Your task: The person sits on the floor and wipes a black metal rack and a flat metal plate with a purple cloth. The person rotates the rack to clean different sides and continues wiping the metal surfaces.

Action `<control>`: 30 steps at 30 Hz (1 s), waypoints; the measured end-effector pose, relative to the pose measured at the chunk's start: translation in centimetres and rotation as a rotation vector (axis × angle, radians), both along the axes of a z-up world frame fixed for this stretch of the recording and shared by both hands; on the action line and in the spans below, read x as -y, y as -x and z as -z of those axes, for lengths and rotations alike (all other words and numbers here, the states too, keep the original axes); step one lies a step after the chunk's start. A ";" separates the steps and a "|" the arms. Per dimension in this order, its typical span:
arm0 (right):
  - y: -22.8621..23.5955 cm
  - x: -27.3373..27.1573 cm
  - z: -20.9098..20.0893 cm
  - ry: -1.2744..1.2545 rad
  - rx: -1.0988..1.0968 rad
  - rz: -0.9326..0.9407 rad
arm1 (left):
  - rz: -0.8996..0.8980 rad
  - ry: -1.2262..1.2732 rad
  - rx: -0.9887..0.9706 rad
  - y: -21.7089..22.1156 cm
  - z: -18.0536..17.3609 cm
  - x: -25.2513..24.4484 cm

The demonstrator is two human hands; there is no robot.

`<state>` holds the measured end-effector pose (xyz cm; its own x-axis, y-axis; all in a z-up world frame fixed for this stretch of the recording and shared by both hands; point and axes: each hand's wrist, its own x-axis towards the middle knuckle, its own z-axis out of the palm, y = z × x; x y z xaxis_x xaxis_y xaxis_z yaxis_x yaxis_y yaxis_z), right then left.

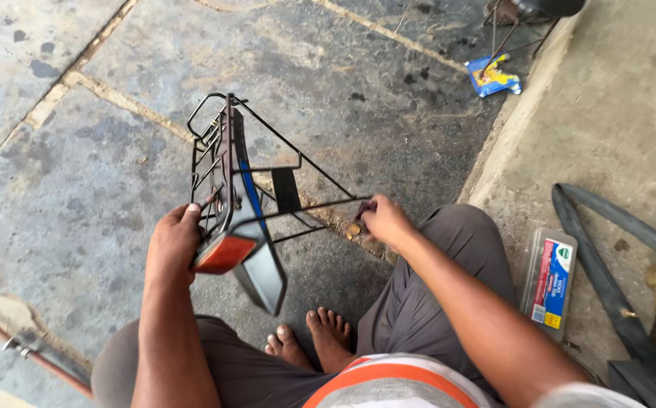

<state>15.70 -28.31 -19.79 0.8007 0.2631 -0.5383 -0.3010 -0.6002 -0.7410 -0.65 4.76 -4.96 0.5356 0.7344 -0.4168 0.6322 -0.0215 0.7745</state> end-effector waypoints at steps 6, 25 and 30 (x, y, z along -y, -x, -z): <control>7.6 -5.6 -3.1 -0.737 -0.051 -0.118 | -0.128 0.140 0.220 -1.2 2.0 0.4; 4.8 -7.9 1.2 -0.111 0.839 -0.479 | -0.128 0.508 0.734 -1.3 -5.4 4.1; 1.9 -3.1 -12.0 -0.075 1.377 -0.536 | -0.423 1.100 1.002 1.8 -6.5 -2.5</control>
<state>13.75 -25.20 -7.77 0.4588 0.6774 0.5749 0.8884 -0.3588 -0.2862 -2.45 7.25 1.57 0.7556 0.4812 -0.4445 -0.3251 0.8645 0.3832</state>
